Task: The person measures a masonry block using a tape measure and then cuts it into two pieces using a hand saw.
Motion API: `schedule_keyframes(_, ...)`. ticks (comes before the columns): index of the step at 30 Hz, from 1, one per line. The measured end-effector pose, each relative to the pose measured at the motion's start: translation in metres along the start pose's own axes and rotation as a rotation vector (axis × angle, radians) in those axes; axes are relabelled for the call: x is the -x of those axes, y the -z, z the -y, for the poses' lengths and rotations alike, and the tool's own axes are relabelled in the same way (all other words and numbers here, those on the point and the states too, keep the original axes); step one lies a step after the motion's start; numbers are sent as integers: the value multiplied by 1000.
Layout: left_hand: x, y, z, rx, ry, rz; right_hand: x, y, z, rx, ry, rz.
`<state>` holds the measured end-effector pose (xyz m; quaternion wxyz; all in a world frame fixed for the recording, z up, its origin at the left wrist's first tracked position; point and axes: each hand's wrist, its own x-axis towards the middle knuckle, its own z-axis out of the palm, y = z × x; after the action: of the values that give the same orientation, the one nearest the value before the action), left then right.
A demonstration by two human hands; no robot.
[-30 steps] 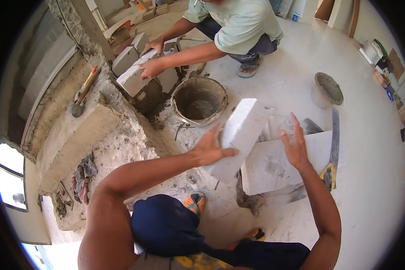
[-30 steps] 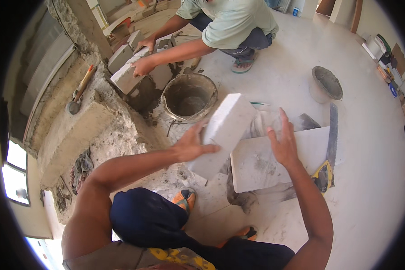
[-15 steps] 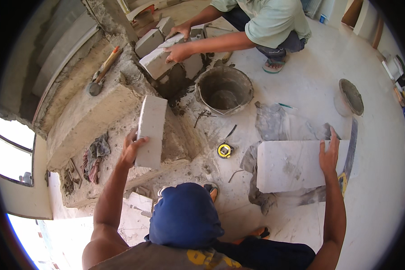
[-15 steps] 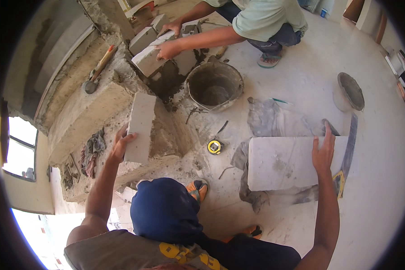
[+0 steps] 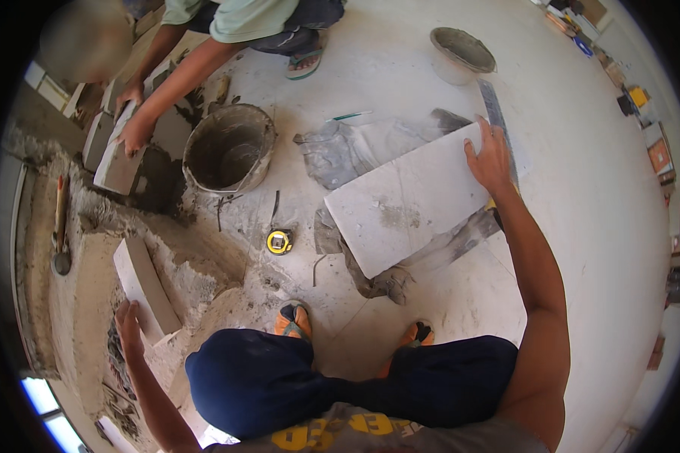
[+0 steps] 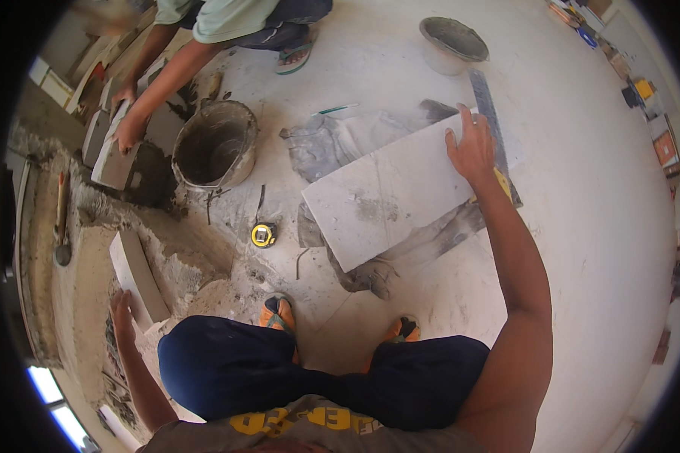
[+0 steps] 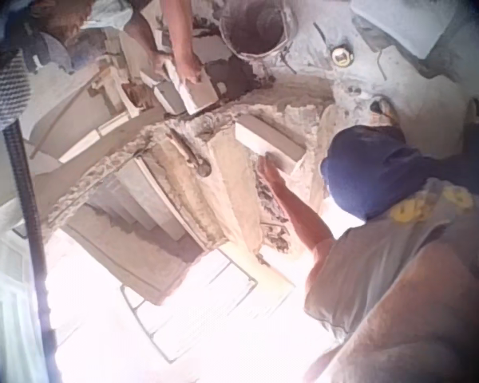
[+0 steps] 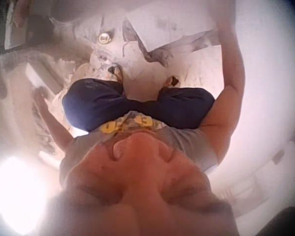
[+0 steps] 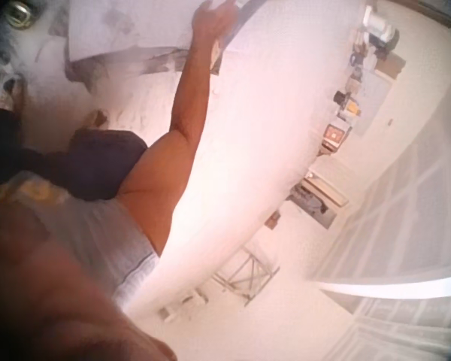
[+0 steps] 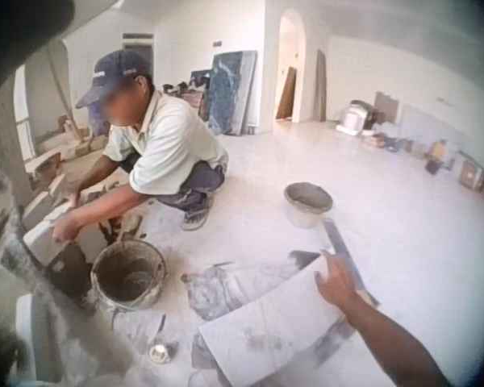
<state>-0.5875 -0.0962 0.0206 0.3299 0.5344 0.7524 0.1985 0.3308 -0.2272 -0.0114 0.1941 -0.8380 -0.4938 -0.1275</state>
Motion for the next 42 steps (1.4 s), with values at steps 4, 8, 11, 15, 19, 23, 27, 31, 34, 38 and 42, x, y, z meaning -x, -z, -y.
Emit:
schedule_keyframes(4,-9,-43,-39,-393,-380,-643,9,15,-41,176,-133,18)
schedule_keyframes(8,48,-132,-215,-99,-861,-234,35,40,-66,293,-335,146)
schedule_keyframes(11,88,-204,-310,-314,-1153,198,65,46,-78,179,-310,155)
schedule_keyframes(15,95,-304,-344,-516,-1275,572,107,50,-64,45,-244,79)
schedule_keyframes(19,87,-402,-344,-662,-1288,526,146,33,-65,148,-106,-6)
schedule_keyframes(23,62,-442,-350,-528,-834,676,137,37,-54,132,-37,107)
schedule_keyframes(27,71,-457,-325,-226,-585,600,153,45,-62,145,-60,211)
schedule_keyframes(31,115,-456,-264,42,-890,204,151,40,-65,76,-206,203)
schedule_keyframes(34,155,-441,-261,-107,-1319,254,154,36,-74,42,-308,86)
schedule_keyframes(38,184,-445,-281,-536,-1360,495,142,25,-109,29,-419,-91)
schedule_keyframes(42,182,-447,-284,-589,-1392,510,102,25,-157,-3,-548,-175)
